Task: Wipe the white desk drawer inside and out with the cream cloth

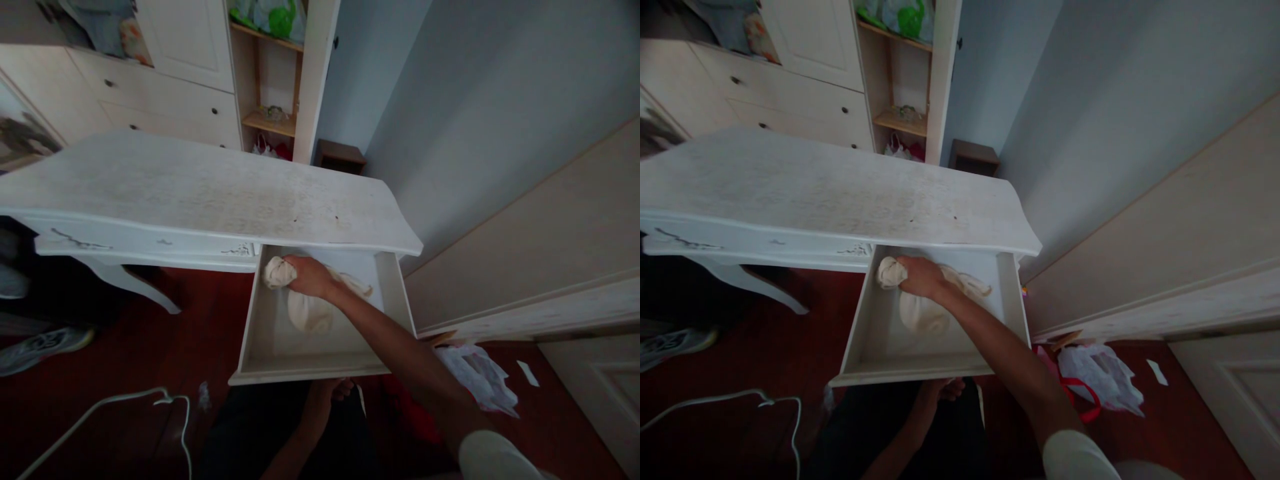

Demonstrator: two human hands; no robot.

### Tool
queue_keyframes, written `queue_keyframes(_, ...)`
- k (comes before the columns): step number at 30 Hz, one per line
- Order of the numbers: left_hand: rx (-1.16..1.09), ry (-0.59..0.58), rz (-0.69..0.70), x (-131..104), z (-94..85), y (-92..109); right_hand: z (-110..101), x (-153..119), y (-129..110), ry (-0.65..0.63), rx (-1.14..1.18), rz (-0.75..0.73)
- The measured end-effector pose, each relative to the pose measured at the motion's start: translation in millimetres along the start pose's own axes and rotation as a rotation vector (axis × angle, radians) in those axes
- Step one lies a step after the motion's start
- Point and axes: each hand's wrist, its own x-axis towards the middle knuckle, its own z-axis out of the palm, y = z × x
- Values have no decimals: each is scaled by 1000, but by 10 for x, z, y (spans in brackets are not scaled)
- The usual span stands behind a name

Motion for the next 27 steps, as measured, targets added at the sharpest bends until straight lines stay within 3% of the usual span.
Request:
queue_keyframes(3,7,-42,-67,49,-17,-3,-476,-244,39,124,130,-117)
queue_keyframes(6,0,-31,-52,92,-27,-40,-1126,-380,117,314,145,-154)
queue_keyframes(10,19,-22,-131,204,-62,-103,-2007,-304,338,682,33,-227)
queue_keyframes(13,43,-35,-226,332,-120,-139,-2390,-112,537,948,-50,-289)
queue_keyframes(16,44,-90,-288,448,-200,-176,-2364,83,771,1010,-137,-236)
queue_keyframes(19,29,-119,-322,497,-262,-206,-1980,182,1032,855,-247,-64)
queue_keyframes(22,23,-83,-276,445,-279,-197,-1477,158,1236,584,-314,49)
queue_keyframes(25,-9,-85,-199,306,-256,-132,-1135,88,1335,453,-321,58)
queue_keyframes(27,-57,-105,-135,190,-224,-68,-1065,56,1360,431,-301,8)
